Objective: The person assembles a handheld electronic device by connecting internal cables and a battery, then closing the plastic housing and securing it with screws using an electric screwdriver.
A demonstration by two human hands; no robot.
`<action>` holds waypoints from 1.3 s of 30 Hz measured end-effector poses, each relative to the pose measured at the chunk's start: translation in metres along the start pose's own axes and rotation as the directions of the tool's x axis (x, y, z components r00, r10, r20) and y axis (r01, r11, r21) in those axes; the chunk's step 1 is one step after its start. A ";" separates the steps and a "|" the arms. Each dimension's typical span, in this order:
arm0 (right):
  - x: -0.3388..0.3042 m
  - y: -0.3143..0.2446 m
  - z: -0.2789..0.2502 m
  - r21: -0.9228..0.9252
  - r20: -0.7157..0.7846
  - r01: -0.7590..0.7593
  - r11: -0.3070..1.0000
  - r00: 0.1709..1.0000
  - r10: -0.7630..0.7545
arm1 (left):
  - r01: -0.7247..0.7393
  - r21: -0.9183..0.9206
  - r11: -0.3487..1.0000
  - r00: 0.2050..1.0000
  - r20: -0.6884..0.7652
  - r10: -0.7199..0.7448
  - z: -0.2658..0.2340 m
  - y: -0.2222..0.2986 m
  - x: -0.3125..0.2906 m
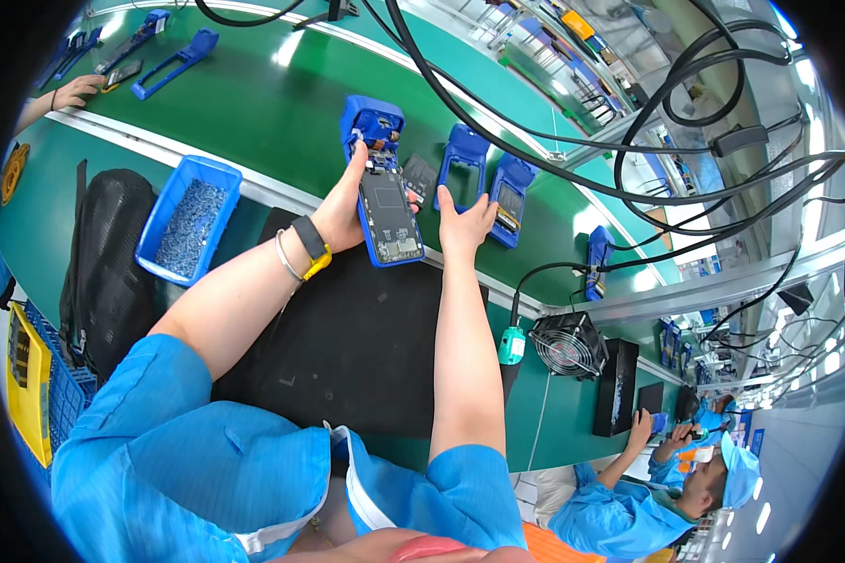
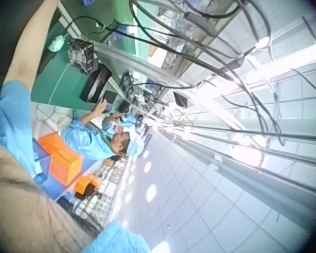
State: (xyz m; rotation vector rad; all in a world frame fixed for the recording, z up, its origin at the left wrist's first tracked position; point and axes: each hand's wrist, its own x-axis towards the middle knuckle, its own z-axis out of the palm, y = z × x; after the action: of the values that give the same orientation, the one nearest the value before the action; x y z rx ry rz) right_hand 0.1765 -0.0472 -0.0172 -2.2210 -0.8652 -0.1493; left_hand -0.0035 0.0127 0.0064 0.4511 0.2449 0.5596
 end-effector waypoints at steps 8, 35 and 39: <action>-0.053 -0.030 -0.059 0.554 0.619 -0.458 0.695 0.785 0.023 | -0.093 -0.090 0.992 0.996 -0.005 0.093 -0.006 0.003 -0.003; -0.006 -0.179 0.099 0.502 0.865 -0.722 0.477 0.420 -0.275 | -0.400 -0.038 0.916 0.892 -0.245 0.379 -0.046 -0.015 0.018; 0.007 -0.143 0.066 0.584 0.521 -0.079 0.808 0.799 -0.299 | -0.345 0.149 0.927 0.864 -0.335 0.376 -0.023 -0.012 0.014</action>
State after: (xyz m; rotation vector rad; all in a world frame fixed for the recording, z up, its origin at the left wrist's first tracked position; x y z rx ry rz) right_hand 0.0832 0.0731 0.0231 -1.6130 -1.1865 0.7219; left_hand 0.0057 0.0197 -0.0209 0.4779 0.5431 1.0076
